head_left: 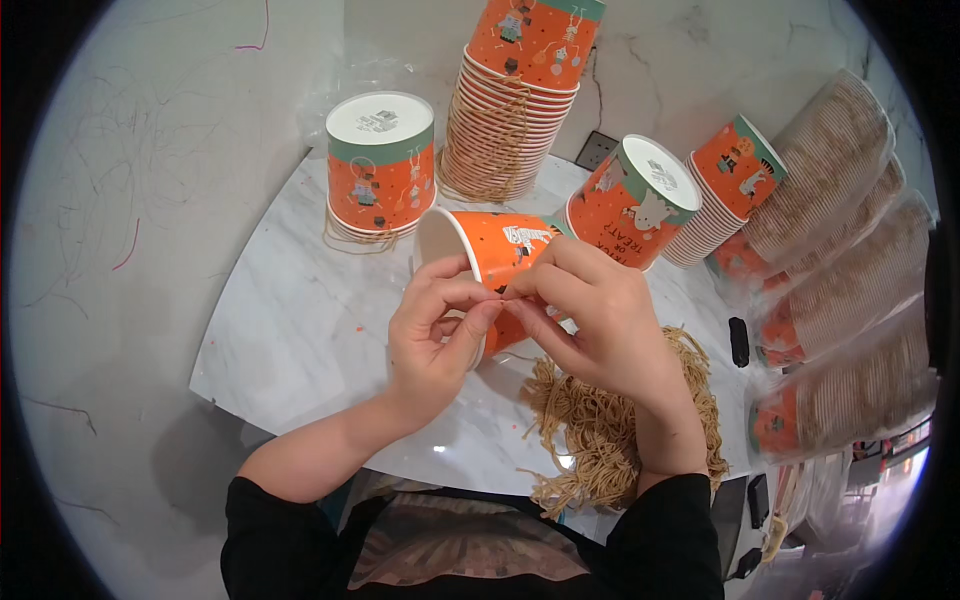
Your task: Attaching string handles to printed paper treat buckets.
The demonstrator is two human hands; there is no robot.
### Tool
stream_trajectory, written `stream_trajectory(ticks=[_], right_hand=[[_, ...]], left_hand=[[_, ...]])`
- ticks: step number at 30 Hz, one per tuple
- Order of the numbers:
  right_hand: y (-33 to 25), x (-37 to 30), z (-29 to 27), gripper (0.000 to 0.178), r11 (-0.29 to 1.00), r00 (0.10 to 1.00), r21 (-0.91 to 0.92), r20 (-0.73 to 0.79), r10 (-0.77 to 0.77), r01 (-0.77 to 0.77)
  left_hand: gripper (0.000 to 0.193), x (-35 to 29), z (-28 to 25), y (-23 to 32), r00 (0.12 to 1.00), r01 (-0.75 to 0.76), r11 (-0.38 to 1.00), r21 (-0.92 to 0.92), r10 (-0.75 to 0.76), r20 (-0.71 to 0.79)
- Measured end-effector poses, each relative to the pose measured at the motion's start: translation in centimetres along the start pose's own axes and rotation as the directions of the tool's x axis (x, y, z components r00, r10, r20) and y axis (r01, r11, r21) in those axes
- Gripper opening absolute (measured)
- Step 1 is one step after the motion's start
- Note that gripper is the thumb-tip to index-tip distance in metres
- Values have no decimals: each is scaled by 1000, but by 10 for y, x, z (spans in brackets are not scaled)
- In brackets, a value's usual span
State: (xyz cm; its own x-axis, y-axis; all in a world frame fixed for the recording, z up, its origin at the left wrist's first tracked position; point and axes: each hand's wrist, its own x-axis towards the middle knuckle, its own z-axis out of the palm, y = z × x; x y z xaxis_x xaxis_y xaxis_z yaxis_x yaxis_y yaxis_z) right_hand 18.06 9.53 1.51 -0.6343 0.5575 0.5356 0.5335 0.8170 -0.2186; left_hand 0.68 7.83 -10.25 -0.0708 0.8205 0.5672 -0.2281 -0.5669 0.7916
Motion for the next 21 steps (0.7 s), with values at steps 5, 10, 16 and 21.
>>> stream_trajectory(ticks=[5,10,16,21], right_hand=[[-4,0,-3,14,999,999,26,6,45,-45],[1,-1,-3,15,999,999,37,18,-38,38],[8,0,2,16,979,998,196,-26,56,-50],[11,0,5,14,992,996,107,-55,68,-62]], left_hand=[[13,-4,2,0,1000,-2,1000,0,2,-4],[12,-4,2,0,1000,-27,1000,12,27,8],[13,-4,4,10,999,7,1000,-26,-6,32],[37,-5,8,16,980,198,953,-230,-196,31]])
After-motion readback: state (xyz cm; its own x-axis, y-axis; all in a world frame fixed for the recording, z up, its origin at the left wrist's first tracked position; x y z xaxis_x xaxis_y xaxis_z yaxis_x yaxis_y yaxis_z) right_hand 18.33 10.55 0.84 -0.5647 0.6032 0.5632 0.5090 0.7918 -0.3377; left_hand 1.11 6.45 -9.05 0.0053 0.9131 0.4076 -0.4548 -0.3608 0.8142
